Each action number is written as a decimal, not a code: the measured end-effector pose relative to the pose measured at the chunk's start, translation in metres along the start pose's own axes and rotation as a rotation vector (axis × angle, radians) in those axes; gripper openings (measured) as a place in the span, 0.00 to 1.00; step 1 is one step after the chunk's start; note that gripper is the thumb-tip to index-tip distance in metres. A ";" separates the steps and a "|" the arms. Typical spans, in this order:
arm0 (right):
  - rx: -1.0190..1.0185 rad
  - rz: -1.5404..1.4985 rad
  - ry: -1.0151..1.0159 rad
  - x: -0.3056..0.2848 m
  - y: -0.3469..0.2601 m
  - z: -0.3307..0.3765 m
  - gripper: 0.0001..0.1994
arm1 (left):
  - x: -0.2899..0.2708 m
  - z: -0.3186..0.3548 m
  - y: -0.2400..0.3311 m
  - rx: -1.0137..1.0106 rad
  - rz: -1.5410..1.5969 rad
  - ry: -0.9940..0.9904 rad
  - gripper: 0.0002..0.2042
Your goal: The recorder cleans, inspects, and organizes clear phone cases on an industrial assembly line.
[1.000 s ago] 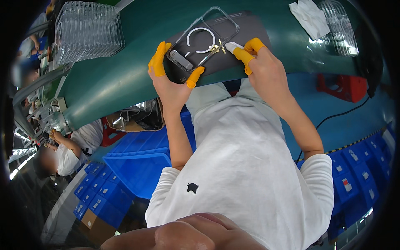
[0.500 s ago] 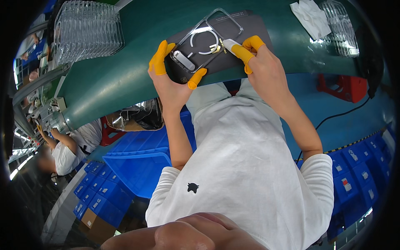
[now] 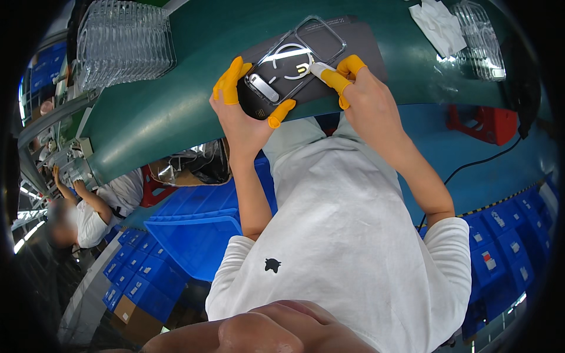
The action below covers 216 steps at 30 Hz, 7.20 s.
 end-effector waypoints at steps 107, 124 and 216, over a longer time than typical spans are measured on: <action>0.257 0.255 0.663 -0.230 0.154 0.025 0.34 | -0.018 0.004 -0.009 -0.274 -0.247 0.127 0.50; 0.211 -0.042 0.440 -0.248 0.307 0.081 0.27 | -0.040 0.002 -0.009 -0.215 -0.089 0.227 0.48; -0.181 -0.976 -0.302 0.192 -0.145 -0.087 0.24 | -0.182 -0.023 -0.279 -1.037 -0.669 -0.228 0.46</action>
Point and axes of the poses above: each hand's wrist, its own z-axis away from the middle knuckle, its own x-axis out of the palm, y = z × x, the point moved 6 cm from there along -z, towards the middle knuckle, and after that the axes turned 15 degrees about -z, right-handed, at the moved point
